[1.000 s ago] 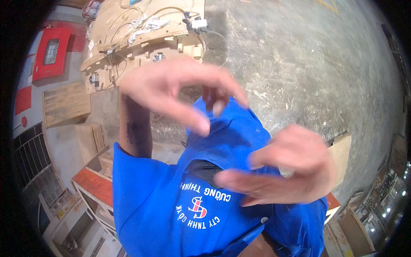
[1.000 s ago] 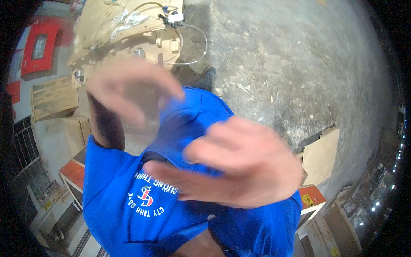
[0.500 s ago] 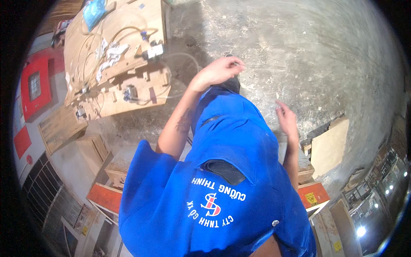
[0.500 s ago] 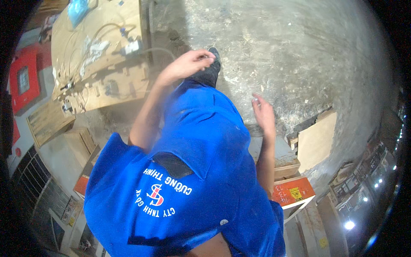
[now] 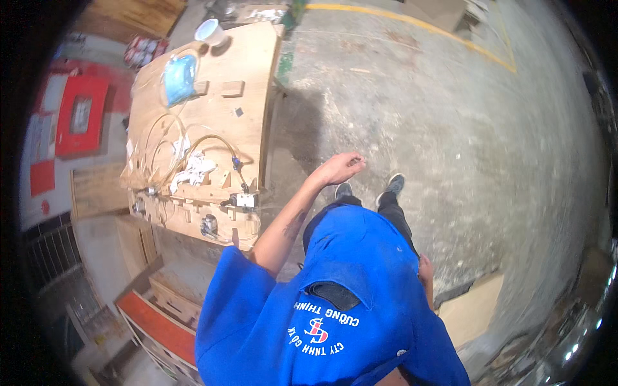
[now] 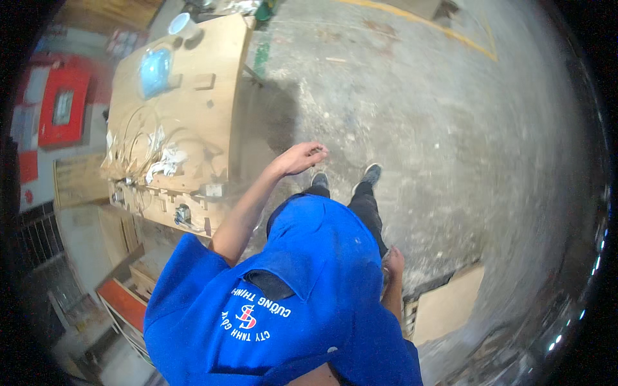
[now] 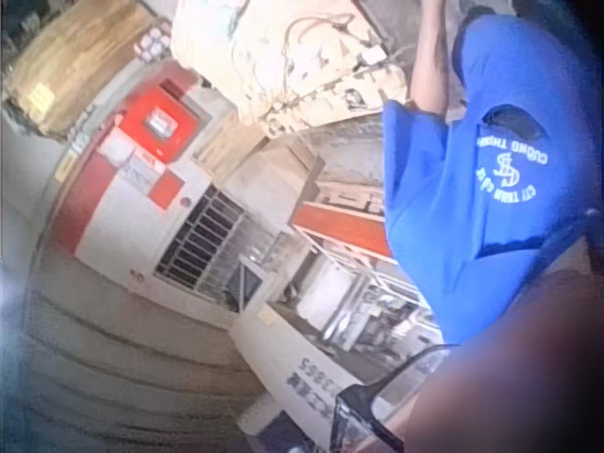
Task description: The person moves around a workshop, picks up a dustpan and broom, and sweeps the floor. They gather debris into a pile and continue sweeping different areas of the concrete floor.
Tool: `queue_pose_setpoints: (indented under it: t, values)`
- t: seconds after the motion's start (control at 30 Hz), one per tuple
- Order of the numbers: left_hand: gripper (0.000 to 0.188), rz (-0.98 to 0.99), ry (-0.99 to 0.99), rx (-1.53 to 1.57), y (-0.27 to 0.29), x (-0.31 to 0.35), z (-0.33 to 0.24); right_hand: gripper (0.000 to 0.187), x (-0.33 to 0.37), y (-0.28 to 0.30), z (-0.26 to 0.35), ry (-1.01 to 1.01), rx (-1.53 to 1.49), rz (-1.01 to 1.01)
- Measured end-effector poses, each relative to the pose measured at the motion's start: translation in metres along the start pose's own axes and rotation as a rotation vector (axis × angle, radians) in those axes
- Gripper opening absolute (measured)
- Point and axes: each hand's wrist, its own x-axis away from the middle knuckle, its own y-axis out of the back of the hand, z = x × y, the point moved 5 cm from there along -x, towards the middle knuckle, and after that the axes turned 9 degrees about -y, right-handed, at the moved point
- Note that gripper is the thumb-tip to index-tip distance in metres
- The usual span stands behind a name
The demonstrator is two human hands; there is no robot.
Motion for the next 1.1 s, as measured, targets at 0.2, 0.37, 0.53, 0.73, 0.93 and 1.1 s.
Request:
queue_pose_setpoints:
  t: [0.2, 0.37, 0.53, 0.73, 0.93, 1.1]
  values:
    - [0.037, -0.312, 0.170, 0.171, 0.037, -0.017, 0.028, 0.037, -0.123, 0.019, 0.188, 0.413, 0.353, 0.222]
    - [0.038, -0.680, 0.434, 0.208, 0.014, -0.014, 0.033, 0.039, -0.234, 0.070, 0.340, 0.212, 0.542, 0.278]
    - [0.047, -0.611, 0.950, 0.044, -0.076, -0.009, 0.004, 0.038, -0.327, 0.104, 0.525, 0.485, 0.820, 0.166]
    - [0.046, -0.617, 0.935, 0.165, -0.164, -0.018, -0.053, 0.033, -0.360, 0.081, 0.697, 0.584, 0.469, 0.190]
    - [0.045, -0.795, 0.910, 0.151, -0.134, -0.052, -0.059, 0.029, -0.350, 0.003, 0.696, 0.528, 0.585, 0.461]
    - [0.044, -0.805, 0.903, 0.119, -0.052, -0.098, -0.021, 0.030, -0.344, -0.029, 0.619, 0.670, 1.148, 0.636]
